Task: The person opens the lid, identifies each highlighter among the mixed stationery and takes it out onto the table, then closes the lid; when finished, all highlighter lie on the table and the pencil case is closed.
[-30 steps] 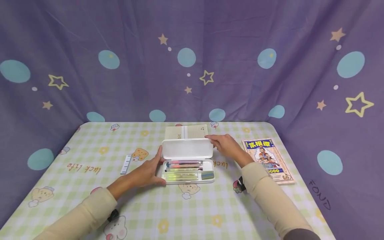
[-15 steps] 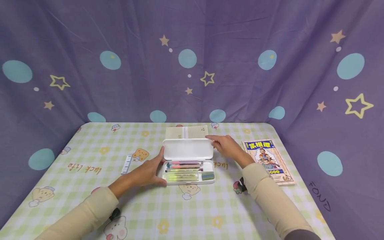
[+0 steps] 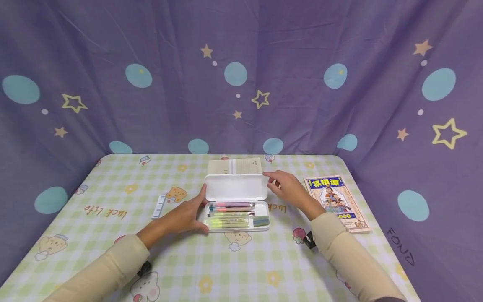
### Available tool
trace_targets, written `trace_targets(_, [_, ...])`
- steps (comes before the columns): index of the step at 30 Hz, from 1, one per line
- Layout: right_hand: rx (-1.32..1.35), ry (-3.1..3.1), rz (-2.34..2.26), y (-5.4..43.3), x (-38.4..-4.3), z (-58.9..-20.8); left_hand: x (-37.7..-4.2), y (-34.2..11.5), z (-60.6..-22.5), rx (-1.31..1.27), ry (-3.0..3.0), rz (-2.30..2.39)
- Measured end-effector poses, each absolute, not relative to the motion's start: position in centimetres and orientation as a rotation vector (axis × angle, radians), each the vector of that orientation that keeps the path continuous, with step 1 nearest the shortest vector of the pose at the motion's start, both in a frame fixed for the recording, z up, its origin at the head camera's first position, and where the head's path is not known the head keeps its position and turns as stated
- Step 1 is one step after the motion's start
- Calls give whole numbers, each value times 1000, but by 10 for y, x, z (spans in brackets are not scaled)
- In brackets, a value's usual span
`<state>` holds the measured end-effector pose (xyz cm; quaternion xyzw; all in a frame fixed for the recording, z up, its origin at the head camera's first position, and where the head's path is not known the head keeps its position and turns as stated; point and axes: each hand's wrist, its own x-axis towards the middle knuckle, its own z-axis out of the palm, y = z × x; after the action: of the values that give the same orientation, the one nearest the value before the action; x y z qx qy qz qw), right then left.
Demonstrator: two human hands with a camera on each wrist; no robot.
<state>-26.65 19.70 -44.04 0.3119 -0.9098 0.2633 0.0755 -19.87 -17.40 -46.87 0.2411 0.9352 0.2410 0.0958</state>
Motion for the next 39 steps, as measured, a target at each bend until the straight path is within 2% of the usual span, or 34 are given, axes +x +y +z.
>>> trace_targets(17, [1266,-2740,645,164,-254,-454,-200,-175,-465,722,2763,685])
trace_targets(39, [1447,-2743,432,150,-247,-467,-198,-174,-468,706,2758,709])
